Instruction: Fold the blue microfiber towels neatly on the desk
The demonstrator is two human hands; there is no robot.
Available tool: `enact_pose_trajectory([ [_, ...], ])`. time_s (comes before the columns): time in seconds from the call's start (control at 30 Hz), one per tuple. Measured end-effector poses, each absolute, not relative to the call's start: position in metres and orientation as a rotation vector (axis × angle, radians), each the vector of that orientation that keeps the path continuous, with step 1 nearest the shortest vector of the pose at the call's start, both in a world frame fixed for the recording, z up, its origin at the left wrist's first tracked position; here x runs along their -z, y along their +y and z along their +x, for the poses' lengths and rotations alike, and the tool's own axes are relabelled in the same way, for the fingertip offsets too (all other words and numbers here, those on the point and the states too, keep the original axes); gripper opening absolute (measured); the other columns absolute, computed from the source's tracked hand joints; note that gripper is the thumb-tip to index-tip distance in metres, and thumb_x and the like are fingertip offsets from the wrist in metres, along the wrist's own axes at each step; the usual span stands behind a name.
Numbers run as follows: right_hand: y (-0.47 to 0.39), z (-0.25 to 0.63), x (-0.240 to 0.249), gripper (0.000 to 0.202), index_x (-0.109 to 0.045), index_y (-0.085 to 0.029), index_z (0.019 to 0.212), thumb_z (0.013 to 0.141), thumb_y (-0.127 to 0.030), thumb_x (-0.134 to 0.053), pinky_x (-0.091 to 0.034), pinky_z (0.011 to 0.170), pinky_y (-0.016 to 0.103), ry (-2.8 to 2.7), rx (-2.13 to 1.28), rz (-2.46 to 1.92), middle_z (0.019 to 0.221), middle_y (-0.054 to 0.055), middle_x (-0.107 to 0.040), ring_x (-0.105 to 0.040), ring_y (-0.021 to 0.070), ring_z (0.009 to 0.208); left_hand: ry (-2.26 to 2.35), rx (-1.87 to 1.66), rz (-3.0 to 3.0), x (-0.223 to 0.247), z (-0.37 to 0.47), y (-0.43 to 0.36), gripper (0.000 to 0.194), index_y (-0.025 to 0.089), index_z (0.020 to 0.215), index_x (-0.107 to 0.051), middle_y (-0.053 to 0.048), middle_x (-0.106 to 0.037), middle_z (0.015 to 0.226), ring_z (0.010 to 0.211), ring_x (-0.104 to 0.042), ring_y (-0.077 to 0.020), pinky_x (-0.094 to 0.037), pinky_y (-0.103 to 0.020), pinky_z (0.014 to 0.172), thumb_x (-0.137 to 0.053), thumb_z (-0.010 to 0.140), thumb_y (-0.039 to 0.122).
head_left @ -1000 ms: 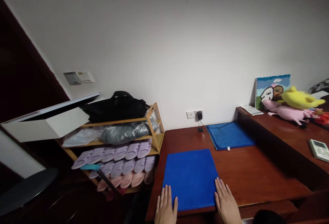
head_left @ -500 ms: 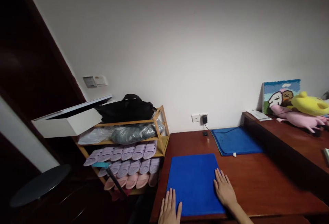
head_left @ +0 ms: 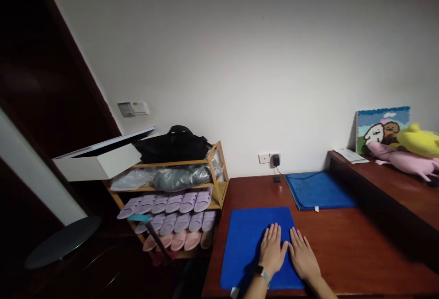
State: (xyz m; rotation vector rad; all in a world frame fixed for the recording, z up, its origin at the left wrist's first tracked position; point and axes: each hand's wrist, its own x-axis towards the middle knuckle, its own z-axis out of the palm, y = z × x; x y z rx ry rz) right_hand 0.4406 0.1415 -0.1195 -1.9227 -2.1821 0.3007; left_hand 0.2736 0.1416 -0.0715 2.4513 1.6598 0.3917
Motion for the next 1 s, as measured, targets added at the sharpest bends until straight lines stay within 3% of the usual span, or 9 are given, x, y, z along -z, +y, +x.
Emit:
enact_pose_trajectory([
  [0.2,0.144,0.441,0.124,0.07,-0.032,-0.01,0.163,0.103,-0.045,-0.02,-0.021,0.131,0.047,-2.156,-0.287,-1.924,0.17,0.007,-0.029,-0.023,0.0254,0.159,1.77,-0.37,2.37,0.091,0.239,0.15,0.07,0.02,0.165,-0.029,-0.005,-0.027,0.172,0.16,-0.023,-0.0242,-0.022,-0.047,0.132,-0.019,0.107,0.056],
  [0.47,0.141,0.442,0.123,0.069,-0.032,-0.01,0.163,0.104,-0.043,-0.019,-0.02,0.131,0.047,-2.149,-0.282,-1.944,0.17,0.007,-0.028,-0.023,0.0251,0.159,2.216,-0.182,2.171,0.084,0.129,0.144,0.073,0.012,0.165,-0.029,-0.01,-0.023,0.172,0.16,-0.022,-0.0264,-0.022,-0.049,0.131,-0.024,0.106,0.055],
  [0.63,0.159,0.441,0.118,0.068,-0.033,-0.012,0.163,0.104,-0.041,-0.017,-0.023,0.13,0.048,-2.12,-0.291,-1.995,0.169,0.007,-0.031,-0.028,0.025,0.158,2.26,-0.215,2.198,0.096,0.123,0.146,0.074,0.012,0.164,-0.031,-0.01,-0.024,0.172,0.16,-0.024,-0.0261,-0.024,-0.047,0.13,-0.024,0.106,0.057],
  [0.8,0.19,0.435,0.095,0.068,-0.027,-0.009,0.165,0.104,-0.038,-0.017,-0.018,0.13,0.044,-2.15,-0.323,-2.032,0.172,0.007,-0.025,-0.022,0.0239,0.16,2.26,-0.234,2.217,0.101,0.124,0.147,0.075,0.011,0.164,-0.031,-0.012,-0.025,0.172,0.16,-0.023,-0.0266,-0.024,-0.046,0.13,-0.025,0.106,0.057],
  [1.0,0.198,0.434,0.1,0.068,-0.025,-0.008,0.165,0.105,-0.039,-0.018,-0.014,0.131,0.043,-2.139,-0.345,-2.011,0.172,0.009,-0.024,-0.019,0.0229,0.161,2.262,-0.176,2.196,0.089,0.126,0.157,0.073,0.014,0.163,-0.035,-0.012,-0.028,0.171,0.159,-0.025,-0.0284,-0.02,-0.052,0.131,-0.026,0.106,0.058],
])
